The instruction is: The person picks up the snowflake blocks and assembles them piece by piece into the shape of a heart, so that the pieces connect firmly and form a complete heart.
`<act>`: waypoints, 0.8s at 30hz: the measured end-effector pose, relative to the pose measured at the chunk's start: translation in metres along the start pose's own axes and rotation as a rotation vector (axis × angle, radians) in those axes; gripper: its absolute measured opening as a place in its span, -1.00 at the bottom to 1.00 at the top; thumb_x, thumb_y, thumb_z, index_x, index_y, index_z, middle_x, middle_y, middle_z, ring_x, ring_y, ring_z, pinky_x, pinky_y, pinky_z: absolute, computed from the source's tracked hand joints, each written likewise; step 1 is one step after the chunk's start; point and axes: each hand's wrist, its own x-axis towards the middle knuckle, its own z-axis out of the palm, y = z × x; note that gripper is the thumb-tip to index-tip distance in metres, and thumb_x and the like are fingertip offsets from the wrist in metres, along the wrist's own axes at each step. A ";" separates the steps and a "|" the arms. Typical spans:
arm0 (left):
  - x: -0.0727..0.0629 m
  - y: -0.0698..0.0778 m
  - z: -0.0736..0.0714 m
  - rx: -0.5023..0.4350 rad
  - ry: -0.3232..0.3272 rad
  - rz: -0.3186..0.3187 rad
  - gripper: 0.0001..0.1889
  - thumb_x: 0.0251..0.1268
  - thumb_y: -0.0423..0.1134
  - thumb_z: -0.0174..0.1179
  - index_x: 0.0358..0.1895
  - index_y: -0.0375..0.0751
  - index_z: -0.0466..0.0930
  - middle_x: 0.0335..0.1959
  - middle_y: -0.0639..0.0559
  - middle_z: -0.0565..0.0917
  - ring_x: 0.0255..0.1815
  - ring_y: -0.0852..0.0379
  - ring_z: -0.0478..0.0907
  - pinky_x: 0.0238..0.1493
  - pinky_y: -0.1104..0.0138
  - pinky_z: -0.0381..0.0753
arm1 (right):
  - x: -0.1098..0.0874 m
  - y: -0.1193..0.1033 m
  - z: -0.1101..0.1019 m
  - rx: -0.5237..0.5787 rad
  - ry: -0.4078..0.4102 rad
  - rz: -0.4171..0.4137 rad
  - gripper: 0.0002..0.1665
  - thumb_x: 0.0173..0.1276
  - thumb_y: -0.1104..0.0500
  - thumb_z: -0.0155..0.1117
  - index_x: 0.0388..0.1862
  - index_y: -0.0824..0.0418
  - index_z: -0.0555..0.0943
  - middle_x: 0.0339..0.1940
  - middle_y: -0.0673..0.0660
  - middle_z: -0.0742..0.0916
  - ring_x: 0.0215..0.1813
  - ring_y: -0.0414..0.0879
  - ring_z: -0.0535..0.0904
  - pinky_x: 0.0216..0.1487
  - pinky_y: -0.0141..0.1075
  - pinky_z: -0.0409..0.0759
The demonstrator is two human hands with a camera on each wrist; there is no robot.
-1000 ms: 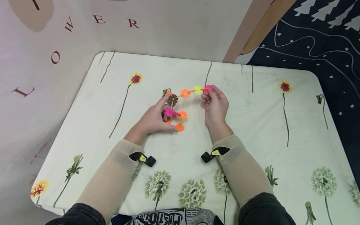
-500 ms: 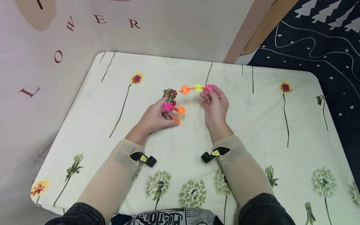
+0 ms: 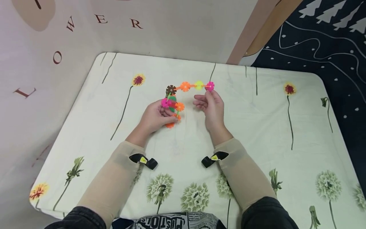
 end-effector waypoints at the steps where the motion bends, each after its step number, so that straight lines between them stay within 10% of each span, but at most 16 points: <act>1: -0.001 0.000 0.000 -0.006 0.008 0.003 -0.56 0.12 -0.30 0.66 0.06 -0.13 0.71 -0.36 0.08 0.80 -0.32 0.07 0.74 -0.24 0.30 0.70 | 0.000 0.001 0.001 -0.048 -0.013 -0.002 -0.63 0.73 0.13 0.07 0.37 0.25 0.51 -0.19 0.21 0.82 -0.27 -0.04 0.77 -0.09 -0.29 0.74; 9: -0.001 -0.001 -0.001 -0.078 0.068 0.056 -0.65 0.12 -0.35 0.66 -0.02 -0.21 0.79 -0.35 0.05 0.82 -0.30 0.06 0.77 -0.17 0.31 0.71 | -0.004 0.007 0.004 -0.511 -0.144 -0.048 -0.67 0.61 0.23 0.23 0.26 0.31 0.63 -0.17 0.20 0.81 -0.18 -0.06 0.73 -0.03 -0.36 0.68; 24: 0.001 -0.003 -0.004 -0.265 0.161 0.131 -0.72 0.16 -0.52 0.57 -0.07 -0.39 0.76 -0.20 -0.14 0.83 -0.22 0.07 0.81 -0.14 0.28 0.78 | -0.014 0.016 0.003 -1.008 -0.743 -0.532 -0.82 0.35 0.15 0.57 -0.08 0.02 0.89 -0.13 -0.07 0.77 -0.05 -0.04 0.50 0.06 -0.09 0.41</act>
